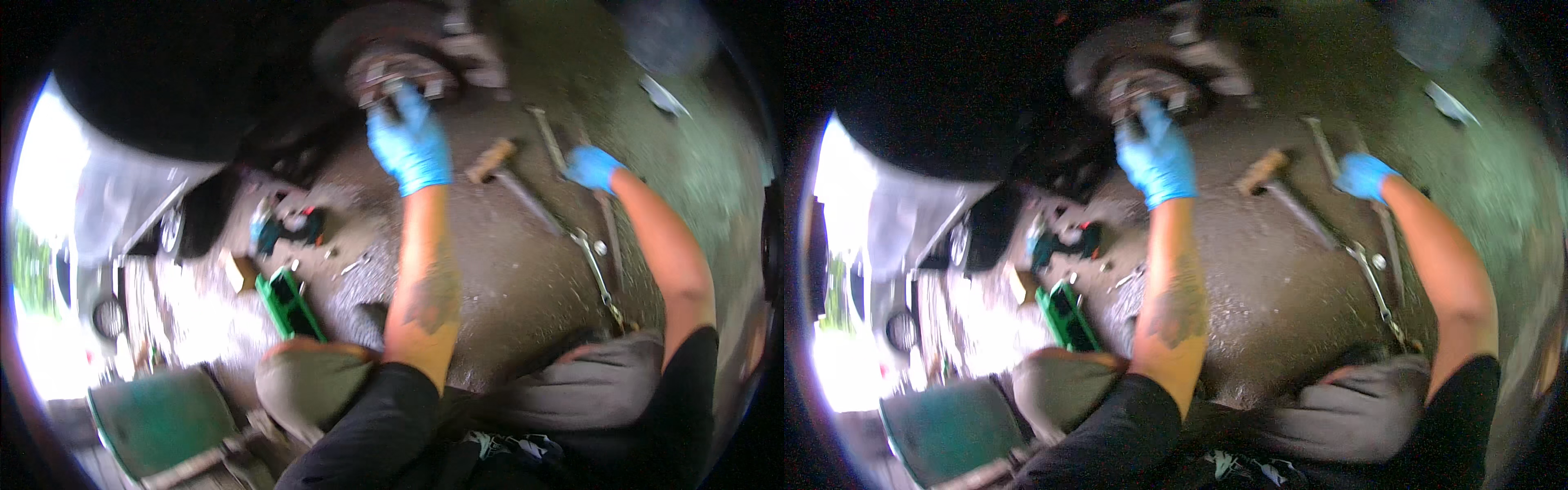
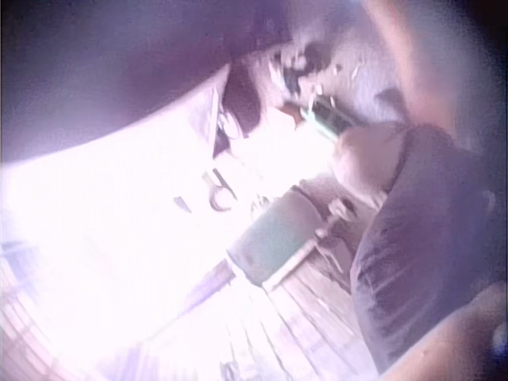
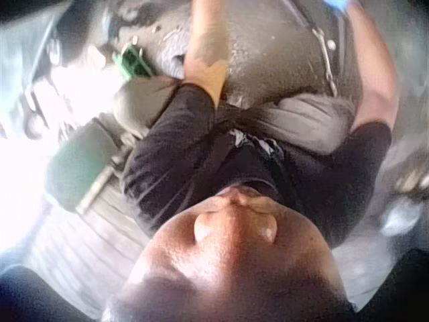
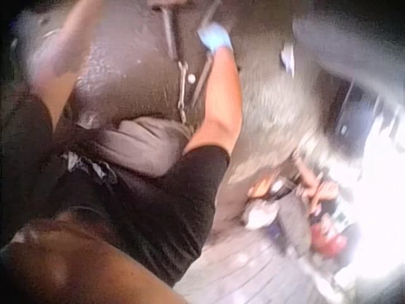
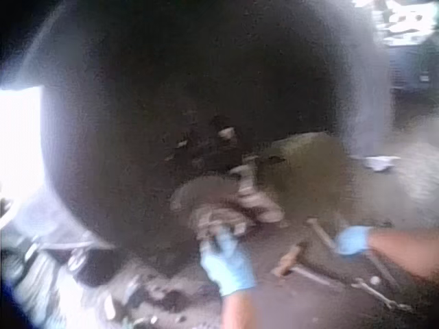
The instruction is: The person is working on a car's wheel hub assembly. They use a hammer and a metal bar to strike and remove a component from the hub, then use a power drill to remove bolts from the brake caliper bracket. Finally, they use a wrench to loosen a bolt on the hub.
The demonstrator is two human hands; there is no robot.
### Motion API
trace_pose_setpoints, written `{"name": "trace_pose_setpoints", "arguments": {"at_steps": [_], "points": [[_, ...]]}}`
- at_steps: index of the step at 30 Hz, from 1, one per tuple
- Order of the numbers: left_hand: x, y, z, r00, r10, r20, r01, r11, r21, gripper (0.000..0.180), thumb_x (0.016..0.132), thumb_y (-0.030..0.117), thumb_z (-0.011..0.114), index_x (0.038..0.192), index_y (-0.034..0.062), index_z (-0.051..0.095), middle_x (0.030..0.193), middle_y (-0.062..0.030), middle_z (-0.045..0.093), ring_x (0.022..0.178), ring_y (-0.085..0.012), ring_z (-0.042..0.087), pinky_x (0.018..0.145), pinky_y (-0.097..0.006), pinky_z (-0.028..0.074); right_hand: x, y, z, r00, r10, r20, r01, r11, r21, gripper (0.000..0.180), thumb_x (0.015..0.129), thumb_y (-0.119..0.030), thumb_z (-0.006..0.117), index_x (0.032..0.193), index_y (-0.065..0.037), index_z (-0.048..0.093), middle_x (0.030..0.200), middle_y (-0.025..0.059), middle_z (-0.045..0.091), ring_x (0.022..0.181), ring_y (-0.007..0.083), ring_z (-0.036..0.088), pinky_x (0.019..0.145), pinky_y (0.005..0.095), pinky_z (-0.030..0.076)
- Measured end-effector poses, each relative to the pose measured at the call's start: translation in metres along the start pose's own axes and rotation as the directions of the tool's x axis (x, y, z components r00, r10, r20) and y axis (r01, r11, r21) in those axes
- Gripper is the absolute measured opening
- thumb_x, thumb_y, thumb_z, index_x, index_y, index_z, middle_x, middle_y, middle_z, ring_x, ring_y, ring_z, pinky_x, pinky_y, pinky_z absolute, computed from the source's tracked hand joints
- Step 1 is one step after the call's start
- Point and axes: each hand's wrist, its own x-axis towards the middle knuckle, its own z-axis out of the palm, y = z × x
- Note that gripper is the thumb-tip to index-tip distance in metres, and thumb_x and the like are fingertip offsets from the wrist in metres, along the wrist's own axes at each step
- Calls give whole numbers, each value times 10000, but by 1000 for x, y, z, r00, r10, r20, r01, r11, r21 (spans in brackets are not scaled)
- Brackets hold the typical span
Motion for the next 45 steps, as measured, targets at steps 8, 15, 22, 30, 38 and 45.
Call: {"name": "trace_pose_setpoints", "arguments": {"at_steps": [8,15,22,30,38,45], "points": [[8,-3,-12,982,-28,-189,46,995,92,285,887,227,662,1024,-15,603,943,-222,662,834,-348,637,798,-417,497,4,-59,-12,992,-29,125,23,998,52,317,855,-336,611,936,-41,696,965,240,667,918,417,633,815,478,499],[9,-10,-8,959,79,-273,-18,976,218,196,821,191,705,896,25,632,882,-190,610,852,-387,555,763,-469,444,45,-187,-50,834,-517,190,487,853,186,582,800,-274,672,1315,-72,491,1336,230,508,1136,386,565,952,455,469],[16,29,-11,866,-497,-44,455,823,-342,281,836,154,684,989,-51,569,944,-259,609,896,-429,594,814,-452,476,101,-397,43,767,-638,68,641,765,-64,513,859,-269,551,1310,-32,493,1257,210,556,1132,395,558,950,487,466],[26,-14,-38,701,-578,418,700,446,-558,331,886,257,665,757,-47,645,672,-141,651,660,-172,554,670,-389,473,108,-511,122,846,-530,-60,517,843,-149,234,842,-243,596,975,-76,690,1004,156,632,951,321,587,801,473,477],[56,-38,-46,267,-531,804,951,11,-308,363,955,486,542,1016,138,622,835,-80,661,616,-177,592,558,-339,507,121,-412,21,739,-626,248,611,778,143,168,870,-196,532,887,-63,633,856,153,683,790,322,672,688,457,525],[36,-3,-40,343,-600,723,898,-15,-439,243,967,300,591,996,62,634,860,-93,683,720,-192,642,630,-332,518,-36,-212,-207,964,-127,233,91,983,160,269,827,-274,620,921,-36,702,914,167,703,839,306,657,776,433,503]]}}
